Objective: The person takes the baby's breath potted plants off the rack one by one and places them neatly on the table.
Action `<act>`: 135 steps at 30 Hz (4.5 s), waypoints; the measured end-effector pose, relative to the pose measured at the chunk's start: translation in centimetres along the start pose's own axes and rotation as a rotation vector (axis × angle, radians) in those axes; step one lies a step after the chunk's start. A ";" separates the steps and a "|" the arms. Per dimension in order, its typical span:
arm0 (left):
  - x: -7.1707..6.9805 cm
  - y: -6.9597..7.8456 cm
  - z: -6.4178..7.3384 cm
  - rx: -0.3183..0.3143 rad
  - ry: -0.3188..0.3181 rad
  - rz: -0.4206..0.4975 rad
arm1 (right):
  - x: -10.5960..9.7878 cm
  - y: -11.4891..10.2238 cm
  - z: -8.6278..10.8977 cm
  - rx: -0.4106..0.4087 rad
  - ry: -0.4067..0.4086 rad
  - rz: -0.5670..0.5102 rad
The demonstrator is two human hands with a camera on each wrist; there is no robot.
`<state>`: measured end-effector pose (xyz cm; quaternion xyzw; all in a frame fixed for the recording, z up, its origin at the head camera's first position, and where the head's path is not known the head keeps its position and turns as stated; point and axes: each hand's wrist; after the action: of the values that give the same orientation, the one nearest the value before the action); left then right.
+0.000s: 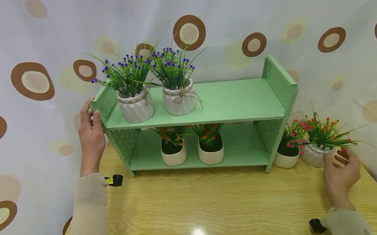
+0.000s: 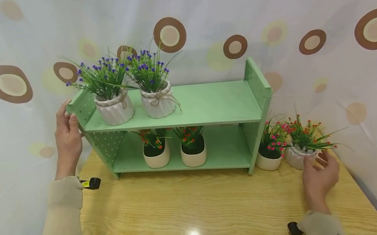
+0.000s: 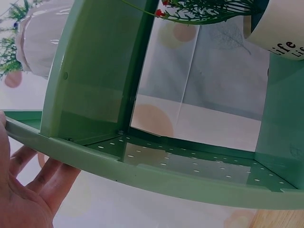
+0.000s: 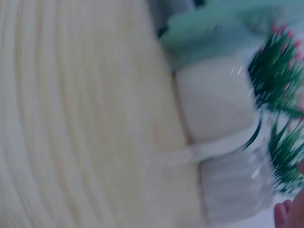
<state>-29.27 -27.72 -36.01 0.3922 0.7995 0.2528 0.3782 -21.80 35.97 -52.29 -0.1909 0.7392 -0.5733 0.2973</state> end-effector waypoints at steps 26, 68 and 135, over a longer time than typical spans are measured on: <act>-0.2 0.0 0.1 -0.030 0.012 -0.011 | 11.0 -22.1 10.2 -0.805 -0.645 -0.338; 0.0 0.1 0.6 -0.041 0.023 0.005 | 21.6 -30.3 11.5 -0.463 -0.952 0.041; 0.1 0.7 0.2 -0.041 0.004 -0.016 | 4.6 -24.2 10.2 -0.463 -0.883 0.024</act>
<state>-28.78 -27.22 -35.65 0.3774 0.7981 0.2671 0.3864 -19.99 19.08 -31.69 -0.4680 0.6526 -0.2552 0.5385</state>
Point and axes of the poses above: each hand's wrist, its own z-axis away from the middle knuckle, its own x-axis out of the palm, y = z × x, and after that the axes turned 8 degrees about -y, right-handed
